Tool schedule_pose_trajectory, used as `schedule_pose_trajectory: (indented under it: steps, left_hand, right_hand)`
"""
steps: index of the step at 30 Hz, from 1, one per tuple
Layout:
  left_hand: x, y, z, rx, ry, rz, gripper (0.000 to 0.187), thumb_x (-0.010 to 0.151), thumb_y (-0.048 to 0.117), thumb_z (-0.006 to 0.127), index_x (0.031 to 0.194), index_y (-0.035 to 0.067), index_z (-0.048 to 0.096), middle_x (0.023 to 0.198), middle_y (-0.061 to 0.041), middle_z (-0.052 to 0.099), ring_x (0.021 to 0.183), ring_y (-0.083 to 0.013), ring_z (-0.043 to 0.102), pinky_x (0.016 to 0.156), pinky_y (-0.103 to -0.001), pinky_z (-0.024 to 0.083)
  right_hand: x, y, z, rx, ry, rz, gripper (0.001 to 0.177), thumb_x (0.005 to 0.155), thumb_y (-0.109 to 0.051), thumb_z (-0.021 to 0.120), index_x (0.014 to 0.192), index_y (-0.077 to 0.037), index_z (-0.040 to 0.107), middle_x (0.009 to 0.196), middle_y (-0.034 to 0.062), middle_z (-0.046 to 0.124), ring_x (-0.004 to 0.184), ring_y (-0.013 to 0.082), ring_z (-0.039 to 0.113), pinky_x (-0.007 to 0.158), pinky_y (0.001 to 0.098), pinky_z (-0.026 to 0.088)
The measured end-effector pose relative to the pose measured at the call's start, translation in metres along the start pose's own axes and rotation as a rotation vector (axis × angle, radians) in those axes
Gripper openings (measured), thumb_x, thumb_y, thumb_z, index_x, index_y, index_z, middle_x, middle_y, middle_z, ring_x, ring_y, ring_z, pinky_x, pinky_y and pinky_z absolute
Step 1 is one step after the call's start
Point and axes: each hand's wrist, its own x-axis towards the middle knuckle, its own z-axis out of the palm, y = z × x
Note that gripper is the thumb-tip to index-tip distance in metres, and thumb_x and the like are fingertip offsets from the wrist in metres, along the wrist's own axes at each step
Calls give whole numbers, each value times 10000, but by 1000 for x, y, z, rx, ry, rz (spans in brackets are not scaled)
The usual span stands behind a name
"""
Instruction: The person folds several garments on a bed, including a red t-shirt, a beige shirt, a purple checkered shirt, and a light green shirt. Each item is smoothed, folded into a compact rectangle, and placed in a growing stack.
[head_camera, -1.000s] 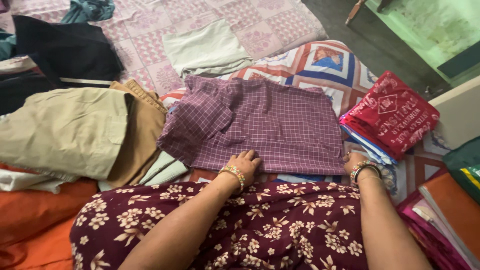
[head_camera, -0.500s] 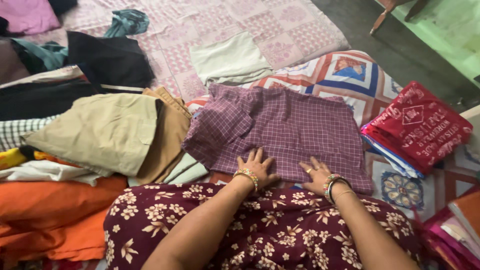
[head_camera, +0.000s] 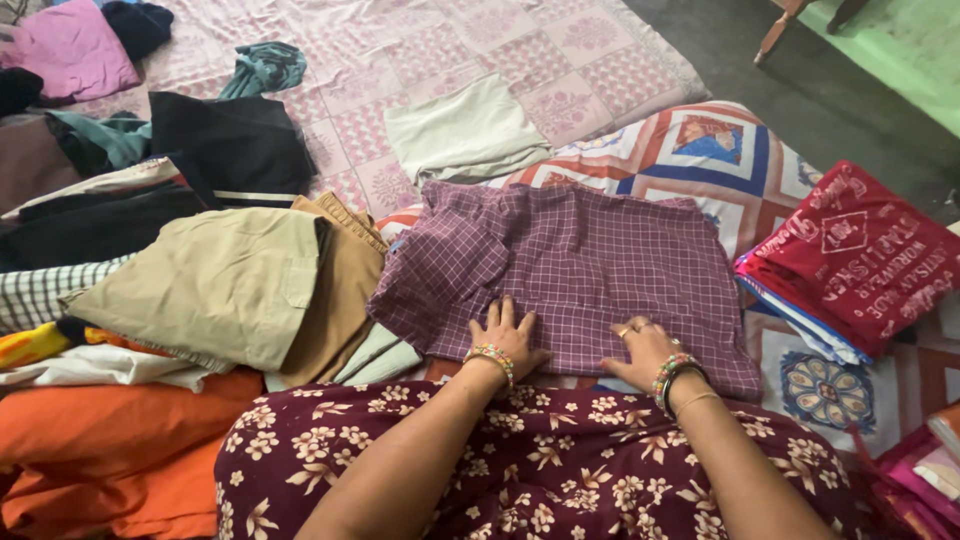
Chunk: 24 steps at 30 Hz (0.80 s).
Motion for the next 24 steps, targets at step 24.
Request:
schedule_pose_trajectory:
  steps: [24]
  left_hand:
    - [129, -89, -135, 362, 90, 19, 678, 790, 115, 703, 1425, 176, 473, 1393, -115, 538, 1394, -313, 410, 1145, -679, 166]
  right_hand:
    - [4, -119, -25, 29, -158, -336, 787, 885, -602, 606, 1531, -204, 399, 1693, 100, 107, 1577, 296, 68, 1236, 618, 84]
